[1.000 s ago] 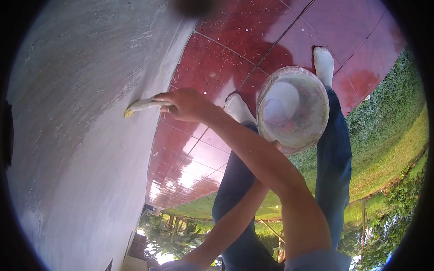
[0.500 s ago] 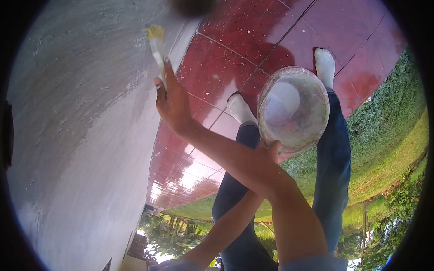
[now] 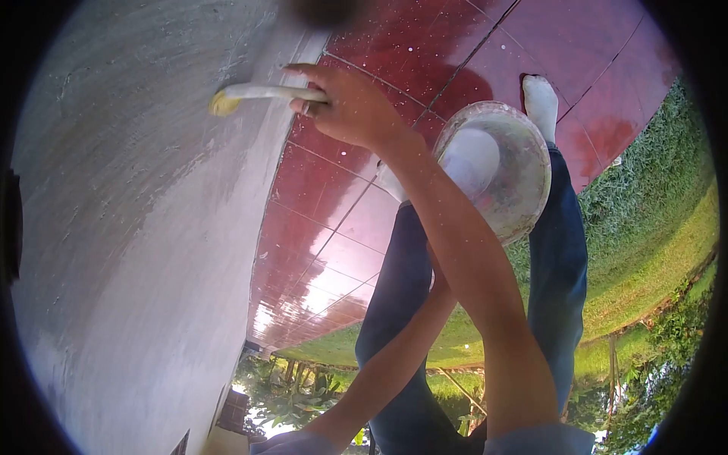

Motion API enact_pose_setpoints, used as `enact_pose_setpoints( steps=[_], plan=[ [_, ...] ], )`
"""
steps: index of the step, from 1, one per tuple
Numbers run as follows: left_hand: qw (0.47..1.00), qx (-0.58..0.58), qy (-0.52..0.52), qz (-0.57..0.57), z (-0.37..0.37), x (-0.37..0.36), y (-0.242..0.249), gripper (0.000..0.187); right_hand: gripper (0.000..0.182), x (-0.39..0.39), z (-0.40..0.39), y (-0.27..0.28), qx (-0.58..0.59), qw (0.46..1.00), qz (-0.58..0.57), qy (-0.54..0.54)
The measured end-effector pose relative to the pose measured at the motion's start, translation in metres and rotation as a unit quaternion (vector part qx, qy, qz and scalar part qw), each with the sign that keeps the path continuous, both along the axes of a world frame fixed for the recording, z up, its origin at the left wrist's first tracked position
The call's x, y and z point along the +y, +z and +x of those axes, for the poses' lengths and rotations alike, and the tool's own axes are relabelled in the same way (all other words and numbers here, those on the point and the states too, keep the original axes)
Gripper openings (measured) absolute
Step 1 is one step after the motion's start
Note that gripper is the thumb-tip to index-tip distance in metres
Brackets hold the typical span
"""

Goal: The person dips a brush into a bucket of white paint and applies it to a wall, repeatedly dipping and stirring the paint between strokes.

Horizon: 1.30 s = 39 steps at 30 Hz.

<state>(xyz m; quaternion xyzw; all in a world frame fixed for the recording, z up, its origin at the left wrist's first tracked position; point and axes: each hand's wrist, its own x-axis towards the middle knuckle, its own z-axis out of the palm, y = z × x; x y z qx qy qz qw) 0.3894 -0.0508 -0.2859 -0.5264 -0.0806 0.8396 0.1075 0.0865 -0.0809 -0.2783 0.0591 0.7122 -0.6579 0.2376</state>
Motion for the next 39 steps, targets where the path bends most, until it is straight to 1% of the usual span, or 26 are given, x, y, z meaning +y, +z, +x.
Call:
enact_pose_setpoints(
  steps=[1, 2, 3, 6, 7, 8, 9, 10, 11, 12, 14, 16, 18, 20, 21, 23, 24, 26, 27, 29, 31, 32, 34, 36, 37, 39],
  plan=[
    [0.946, 0.011, -0.271, -0.179, -0.028, -0.005, 0.020, 0.025, 0.038, 0.016, -0.007, -0.007, -0.019, 0.998, 0.020, -0.056],
    [0.788, 0.018, -0.514, -0.338, -0.043, -0.009, 0.031, 0.025, 0.032, 0.027, -0.012, -0.014, -0.016, 0.982, -0.018, -0.187],
    [0.788, 0.017, -0.513, -0.339, -0.039, -0.010, 0.028, 0.025, 0.026, 0.032, -0.017, -0.020, -0.012, 0.947, -0.055, -0.315],
    [0.825, 0.016, -0.459, -0.330, -0.013, -0.012, 0.018, 0.022, 0.017, 0.022, -0.033, -0.027, 0.116, 0.902, 0.030, -0.416],
    [0.797, 0.028, -0.469, -0.380, -0.002, -0.010, 0.021, 0.020, 0.011, -0.004, -0.031, -0.017, 0.093, 0.889, -0.079, -0.440],
    [0.767, 0.042, -0.477, -0.428, 0.002, -0.007, 0.022, 0.018, 0.021, -0.042, -0.018, -0.014, 0.109, 0.897, 0.008, -0.428],
    [0.767, 0.045, -0.477, -0.428, -0.010, -0.005, 0.021, 0.018, 0.039, -0.076, 0.002, 0.012, 0.015, 0.941, 0.015, -0.337],
    [0.773, -0.019, -0.489, -0.404, -0.028, -0.003, 0.018, 0.022, 0.052, -0.119, 0.031, 0.021, 0.072, 0.959, 0.049, -0.270],
    [0.775, -0.082, -0.501, -0.377, -0.038, 0.000, 0.016, 0.026, 0.060, -0.148, 0.062, 0.038, 0.006, 0.976, -0.041, -0.215],
    [0.797, -0.094, -0.464, -0.374, -0.038, 0.003, 0.017, 0.035, 0.066, -0.155, 0.084, 0.057, -0.092, 0.987, -0.091, -0.092],
    [0.790, -0.087, -0.472, -0.380, -0.038, 0.003, 0.013, 0.035, 0.070, -0.167, 0.129, 0.067, -0.090, 0.987, -0.124, 0.050],
    [0.802, -0.090, -0.461, -0.370, -0.054, 0.005, 0.026, 0.035, 0.063, -0.165, 0.150, 0.057, -0.065, 0.985, -0.121, 0.101],
    [0.816, -0.091, -0.444, -0.358, -0.060, 0.006, 0.027, 0.034, 0.048, -0.151, 0.143, 0.037, 0.042, 0.920, -0.128, 0.367],
    [0.752, -0.071, -0.530, -0.385, -0.057, 0.000, 0.016, 0.032, 0.040, -0.130, 0.107, 0.019, 0.072, 0.922, -0.097, 0.369],
    [0.751, -0.071, -0.531, -0.385, -0.038, -0.004, 0.009, 0.032, 0.040, -0.111, 0.073, 0.014, 0.014, 0.931, -0.106, 0.349],
    [0.941, 0.012, -0.236, -0.243, 0.011, -0.007, -0.005, 0.031, 0.038, -0.058, 0.004, -0.008, 0.100, 0.956, -0.044, 0.273],
    [0.941, 0.013, -0.234, -0.243, -0.007, -0.005, -0.002, 0.031, 0.042, -0.029, -0.026, -0.016, 0.109, 0.964, -0.005, 0.243],
    [0.820, -0.091, -0.444, -0.351, -0.060, 0.002, 0.009, 0.031, 0.045, 0.039, -0.076, -0.026, 0.091, 0.973, 0.040, 0.208],
    [0.811, -0.092, -0.454, -0.358, -0.058, 0.000, 0.007, 0.031, 0.046, 0.061, -0.090, -0.057, 0.181, 0.967, 0.077, 0.164],
    [0.813, -0.092, -0.452, -0.355, -0.058, -0.002, 0.010, 0.031, 0.045, 0.117, -0.120, -0.053, 0.134, 0.953, 0.194, 0.188],
    [0.814, -0.092, -0.451, -0.353, -0.058, -0.001, 0.011, 0.032, 0.039, 0.155, -0.128, -0.081, 0.047, 0.994, 0.080, 0.063],
    [0.817, -0.098, -0.452, -0.343, -0.057, -0.001, 0.011, 0.033, 0.039, 0.154, -0.125, -0.090, 0.045, 0.994, 0.081, 0.063],
    [0.819, -0.106, -0.454, -0.334, -0.053, 0.001, 0.007, 0.034, 0.045, 0.140, -0.108, -0.117, 0.048, 0.978, 0.038, -0.198],
    [0.818, -0.139, -0.465, -0.308, -0.041, 0.003, 0.001, 0.026, 0.051, 0.085, -0.095, -0.176, 0.163, 0.898, 0.005, -0.408],
    [0.817, -0.143, -0.468, -0.307, -0.036, 0.005, 0.003, 0.026, 0.045, 0.055, -0.075, -0.159, 0.115, 0.923, 0.046, -0.365],
    [0.923, -0.186, -0.246, -0.232, -0.031, 0.009, 0.009, 0.021, 0.047, -0.027, -0.045, -0.119, -0.049, 0.966, 0.047, -0.251]
  ],
)
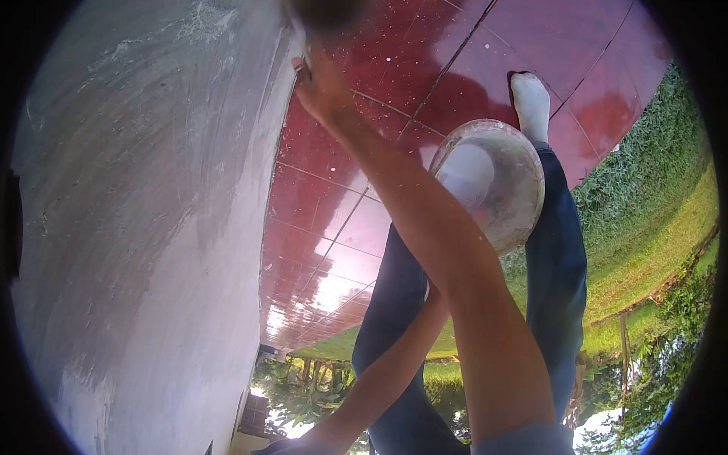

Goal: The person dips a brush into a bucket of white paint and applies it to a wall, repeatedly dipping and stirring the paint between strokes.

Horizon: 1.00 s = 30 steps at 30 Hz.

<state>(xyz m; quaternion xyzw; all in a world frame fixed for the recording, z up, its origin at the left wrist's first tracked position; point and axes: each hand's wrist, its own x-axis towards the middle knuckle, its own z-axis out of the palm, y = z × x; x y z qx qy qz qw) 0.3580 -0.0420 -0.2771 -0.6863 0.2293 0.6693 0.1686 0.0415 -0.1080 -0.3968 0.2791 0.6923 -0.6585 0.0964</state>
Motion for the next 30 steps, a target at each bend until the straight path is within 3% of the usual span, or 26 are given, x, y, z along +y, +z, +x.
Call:
enact_pose_setpoints(
  steps=[1, 2, 3, 4, 5, 6, 7, 9, 10, 11, 12, 13, 14, 15, 16, 18, 21, 23, 24, 26, 27, 30],
  plan=[
    [1.000, -0.002, -0.001, 0.001, 0.002, -0.002, -0.003, 0.021, 0.056, -0.061, 0.030, -0.017, 0.117, 0.987, 0.087, -0.062],
    [0.982, 0.009, -0.187, -0.015, 0.005, -0.004, -0.008, 0.033, 0.059, -0.093, 0.053, -0.006, 0.125, 0.989, 0.055, -0.059],
    [0.930, 0.022, -0.367, -0.029, 0.007, -0.006, -0.012, 0.046, 0.061, -0.114, 0.084, 0.005, 0.002, 0.996, -0.089, 0.017],
    [0.929, 0.024, -0.368, -0.027, 0.000, -0.007, -0.012, 0.046, 0.063, -0.119, 0.107, 0.022, -0.054, 0.987, -0.118, 0.093],
    [0.920, 0.016, -0.391, -0.005, -0.006, -0.010, -0.008, 0.046, 0.064, -0.132, 0.139, 0.019, 0.014, 0.987, -0.104, 0.118],
    [0.911, 0.007, -0.413, 0.016, -0.007, -0.012, -0.005, 0.047, 0.058, -0.100, 0.137, 0.041, -0.156, 0.919, -0.231, 0.278],
    [0.911, 0.008, -0.412, 0.016, 0.000, -0.010, -0.008, 0.047, 0.058, -0.090, 0.144, 0.034, -0.155, 0.919, -0.231, 0.279],
    [0.908, 0.066, -0.404, -0.093, 0.021, -0.003, -0.016, 0.019, 0.050, -0.084, 0.154, 0.011, 0.024, 0.840, -0.114, 0.531],
    [0.909, 0.067, -0.401, -0.095, 0.024, 0.003, -0.019, 0.019, 0.044, -0.078, 0.142, 0.000, 0.022, 0.837, -0.085, 0.540],
    [0.986, 0.042, -0.154, -0.041, 0.026, 0.007, -0.020, 0.016, 0.045, -0.058, 0.108, 0.002, 0.003, 0.832, -0.061, 0.552],
    [0.994, 0.015, 0.103, 0.015, 0.027, 0.008, -0.020, 0.014, 0.046, -0.040, 0.077, -0.008, -0.035, 0.864, -0.064, 0.497],
    [0.994, 0.017, 0.104, 0.013, 0.020, 0.007, -0.021, 0.014, 0.049, -0.016, 0.041, -0.022, 0.010, 0.875, -0.002, 0.483],
    [0.997, 0.011, -0.070, -0.031, 0.008, 0.005, -0.018, 0.014, 0.052, 0.011, 0.013, -0.036, 0.084, 0.885, 0.061, 0.455],
    [0.967, 0.005, -0.243, -0.072, -0.005, 0.003, -0.013, 0.014, 0.055, 0.041, -0.018, -0.037, 0.089, 0.879, 0.101, 0.458],
    [0.963, -0.008, -0.259, -0.070, -0.019, 0.000, -0.005, 0.015, 0.058, 0.070, -0.043, -0.033, 0.087, 0.883, 0.118, 0.446],
    [0.964, 0.001, -0.256, -0.067, -0.011, -0.005, -0.008, 0.022, 0.054, 0.112, -0.070, -0.063, 0.216, 0.879, 0.203, 0.373],
    [0.966, 0.017, -0.249, -0.070, -0.015, -0.004, -0.007, 0.029, 0.054, 0.155, -0.088, -0.020, 0.177, 0.872, 0.255, 0.380],
    [0.968, 0.004, -0.239, -0.074, -0.017, -0.004, -0.008, 0.031, 0.055, 0.163, -0.081, -0.004, 0.078, 0.930, 0.199, 0.299],
    [0.968, 0.005, -0.238, -0.075, -0.017, -0.005, -0.008, 0.031, 0.055, 0.163, -0.076, -0.025, 0.080, 0.930, 0.198, 0.299],
    [0.962, 0.008, -0.264, -0.072, -0.011, -0.008, -0.011, 0.028, 0.055, 0.151, -0.051, -0.091, 0.207, 0.969, 0.120, 0.062],
    [0.961, 0.007, -0.265, -0.072, -0.014, -0.007, -0.009, 0.028, 0.055, 0.139, -0.042, -0.095, 0.206, 0.969, 0.121, 0.061],
    [0.965, 0.015, -0.251, -0.069, -0.019, -0.007, -0.002, 0.018, 0.048, 0.053, -0.017, -0.068, 0.081, 0.992, 0.028, -0.092]
  ],
)
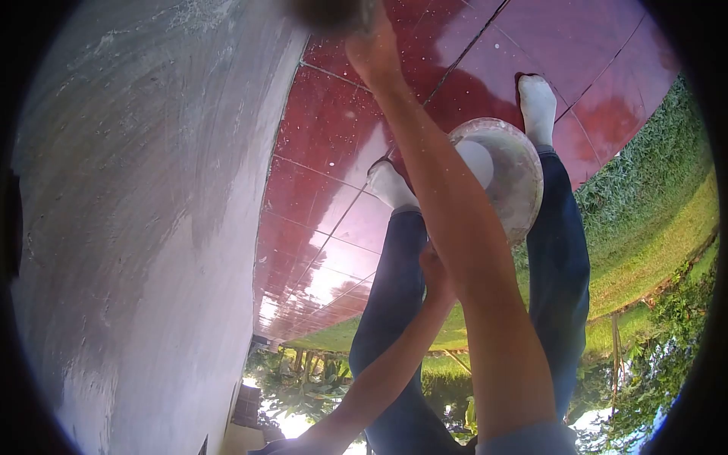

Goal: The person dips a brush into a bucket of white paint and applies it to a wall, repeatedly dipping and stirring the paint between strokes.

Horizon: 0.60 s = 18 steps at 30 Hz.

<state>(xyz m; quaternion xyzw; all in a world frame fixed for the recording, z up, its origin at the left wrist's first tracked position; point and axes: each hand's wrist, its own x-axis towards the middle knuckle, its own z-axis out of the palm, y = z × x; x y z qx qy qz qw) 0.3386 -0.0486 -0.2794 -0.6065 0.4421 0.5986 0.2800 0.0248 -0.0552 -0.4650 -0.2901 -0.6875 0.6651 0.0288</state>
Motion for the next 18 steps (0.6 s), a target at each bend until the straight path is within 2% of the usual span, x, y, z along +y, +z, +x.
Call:
enact_pose_setpoints(
  steps=[1, 2, 3, 4, 5, 6, 7, 8, 9, 10, 11, 12, 13, 14, 15, 16, 18],
  plan=[
    [0.992, 0.006, 0.119, 0.036, 0.009, 0.001, -0.002, 0.018, 0.047, -0.039, 0.013, 0.011, -0.046, 0.991, 0.024, 0.125],
    [0.969, 0.014, 0.238, 0.073, 0.017, 0.002, -0.005, 0.018, 0.052, -0.090, 0.032, 0.041, 0.006, 0.998, 0.017, 0.057],
    [0.968, 0.014, 0.238, 0.075, 0.034, -0.001, -0.010, 0.018, 0.052, -0.118, 0.055, 0.063, 0.013, 0.997, 0.006, 0.073],
    [0.902, 0.092, 0.335, 0.257, 0.055, -0.007, -0.017, 0.019, 0.055, -0.142, 0.085, 0.075, -0.042, 0.989, -0.061, 0.126],
    [0.788, 0.165, 0.413, 0.427, 0.065, -0.008, -0.024, 0.020, 0.058, -0.141, 0.104, 0.106, -0.128, 0.958, -0.137, 0.215],
    [0.787, 0.163, 0.413, 0.429, 0.051, -0.007, -0.017, 0.020, 0.055, -0.137, 0.122, 0.121, -0.167, 0.912, -0.175, 0.332],
    [0.943, 0.104, 0.189, 0.253, 0.024, -0.008, -0.003, 0.021, 0.053, -0.129, 0.136, 0.128, -0.207, 0.847, -0.211, 0.442],
    [0.996, 0.038, -0.058, 0.053, 0.007, -0.007, 0.003, 0.022, 0.053, -0.121, 0.140, 0.124, -0.208, 0.848, -0.207, 0.440],
    [0.996, 0.040, -0.059, 0.057, 0.036, -0.005, -0.012, 0.022, 0.048, -0.113, 0.143, 0.120, -0.176, 0.813, -0.213, 0.513],
    [0.996, 0.083, -0.006, 0.015, 0.089, -0.004, -0.036, 0.024, 0.044, -0.107, 0.147, 0.119, -0.143, 0.768, -0.222, 0.583],
    [0.990, 0.127, 0.048, -0.028, 0.117, -0.003, -0.048, 0.026, 0.037, -0.094, 0.135, 0.120, -0.171, 0.780, -0.253, 0.546],
    [0.990, 0.130, 0.050, -0.027, 0.093, -0.003, -0.042, 0.026, 0.036, -0.092, 0.136, 0.096, -0.108, 0.830, -0.212, 0.504],
    [0.998, 0.049, 0.038, -0.018, 0.045, -0.004, -0.028, 0.027, 0.036, -0.067, 0.114, 0.086, -0.173, 0.823, -0.269, 0.470],
    [0.999, -0.033, 0.024, -0.006, 0.013, -0.005, -0.017, 0.029, 0.034, -0.043, 0.093, 0.082, -0.260, 0.828, -0.343, 0.360],
    [0.999, -0.031, 0.023, -0.002, 0.007, -0.003, -0.013, 0.029, 0.026, -0.013, 0.072, 0.080, -0.282, 0.861, -0.303, 0.296],
    [0.999, -0.021, 0.016, -0.021, 0.004, -0.003, -0.009, 0.029, 0.020, 0.007, 0.066, 0.055, -0.143, 0.928, -0.114, 0.325],
    [0.999, -0.002, 0.012, -0.050, -0.006, -0.002, -0.007, 0.028, 0.026, 0.038, 0.040, 0.002, -0.179, 0.923, 0.032, 0.339]
  ],
)
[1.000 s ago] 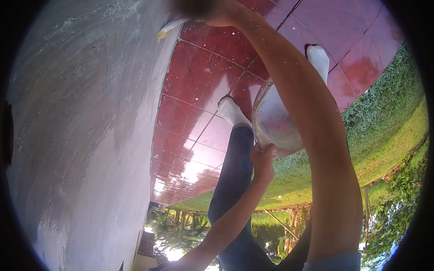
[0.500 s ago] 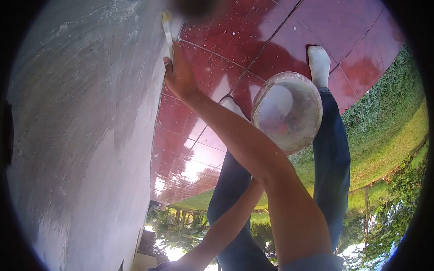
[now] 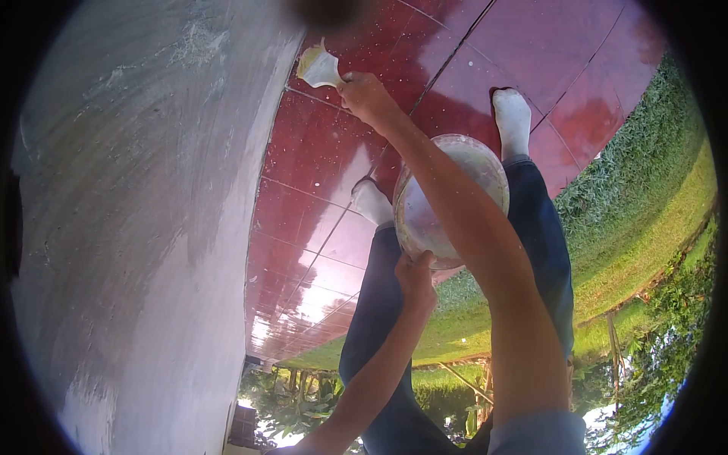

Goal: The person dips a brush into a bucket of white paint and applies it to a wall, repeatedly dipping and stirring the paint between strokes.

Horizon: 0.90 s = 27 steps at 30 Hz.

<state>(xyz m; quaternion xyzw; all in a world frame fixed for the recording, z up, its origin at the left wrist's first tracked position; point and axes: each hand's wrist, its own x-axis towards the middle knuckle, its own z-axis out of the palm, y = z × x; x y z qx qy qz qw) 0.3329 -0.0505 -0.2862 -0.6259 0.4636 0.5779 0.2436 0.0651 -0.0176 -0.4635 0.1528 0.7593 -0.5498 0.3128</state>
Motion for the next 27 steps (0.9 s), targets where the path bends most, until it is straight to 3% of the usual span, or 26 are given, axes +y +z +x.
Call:
enact_pose_setpoints(
  steps=[2, 3, 4, 6, 9, 10, 11, 13, 14, 16, 18, 20, 21, 24, 25, 27],
  plan=[
    [1.000, 0.006, 0.002, 0.001, -0.007, -0.003, 0.001, 0.026, 0.032, 0.003, -0.029, -0.032, -0.080, 0.991, 0.068, -0.082],
    [1.000, 0.010, 0.005, -0.002, -0.007, -0.004, 0.001, 0.024, 0.025, 0.003, -0.042, -0.086, 0.107, 0.983, 0.152, -0.003],
    [1.000, 0.007, 0.004, -0.002, -0.007, -0.005, -0.001, 0.024, 0.020, 0.000, -0.045, -0.130, 0.288, 0.927, 0.229, 0.077],
    [1.000, 0.002, -0.002, -0.001, -0.003, -0.006, -0.002, 0.022, 0.021, -0.009, -0.087, -0.035, 0.062, 0.974, 0.194, -0.101],
    [1.000, 0.013, -0.017, -0.003, -0.003, -0.005, -0.003, 0.021, 0.024, -0.004, -0.100, 0.022, 0.015, 0.991, 0.127, -0.048],
    [1.000, 0.011, -0.011, -0.004, -0.004, -0.004, -0.004, 0.024, 0.030, 0.019, -0.081, -0.025, 0.281, 0.959, 0.003, 0.041],
    [1.000, 0.013, -0.009, -0.001, -0.006, -0.002, -0.003, 0.024, 0.030, 0.033, -0.067, -0.024, 0.284, 0.958, 0.005, 0.044],
    [1.000, 0.004, 0.005, 0.003, -0.011, 0.000, -0.002, 0.027, 0.036, 0.044, -0.044, -0.010, 0.131, 0.984, -0.059, -0.109],
    [1.000, -0.001, 0.004, 0.003, -0.011, 0.001, 0.000, 0.027, 0.036, 0.053, -0.048, -0.022, 0.127, 0.984, -0.058, -0.110],
    [1.000, -0.004, 0.002, 0.006, -0.012, 0.002, -0.001, 0.029, 0.036, 0.074, -0.076, -0.049, 0.083, 0.976, 0.151, -0.132],
    [1.000, 0.000, 0.005, 0.014, -0.008, 0.002, -0.006, 0.029, 0.028, 0.065, -0.115, -0.034, 0.013, 0.974, 0.170, -0.150],
    [1.000, 0.001, 0.007, 0.025, -0.006, 0.001, -0.005, 0.029, 0.032, 0.016, -0.107, -0.005, 0.196, 0.946, 0.239, -0.097],
    [1.000, -0.015, -0.008, 0.026, -0.007, 0.000, -0.004, 0.031, 0.031, -0.017, -0.108, -0.001, 0.054, 0.975, 0.182, -0.117],
    [1.000, -0.019, -0.001, 0.024, -0.012, 0.007, -0.001, 0.030, 0.032, -0.053, -0.049, -0.025, 0.017, 0.987, 0.088, 0.130],
    [1.000, -0.009, 0.019, 0.015, -0.015, 0.009, -0.004, 0.028, 0.032, -0.047, -0.046, -0.018, 0.021, 0.987, 0.094, 0.129],
    [1.000, -0.014, 0.016, 0.018, -0.016, 0.009, -0.008, 0.028, 0.032, -0.038, -0.028, -0.013, -0.028, 0.994, -0.009, 0.110]
  ],
)
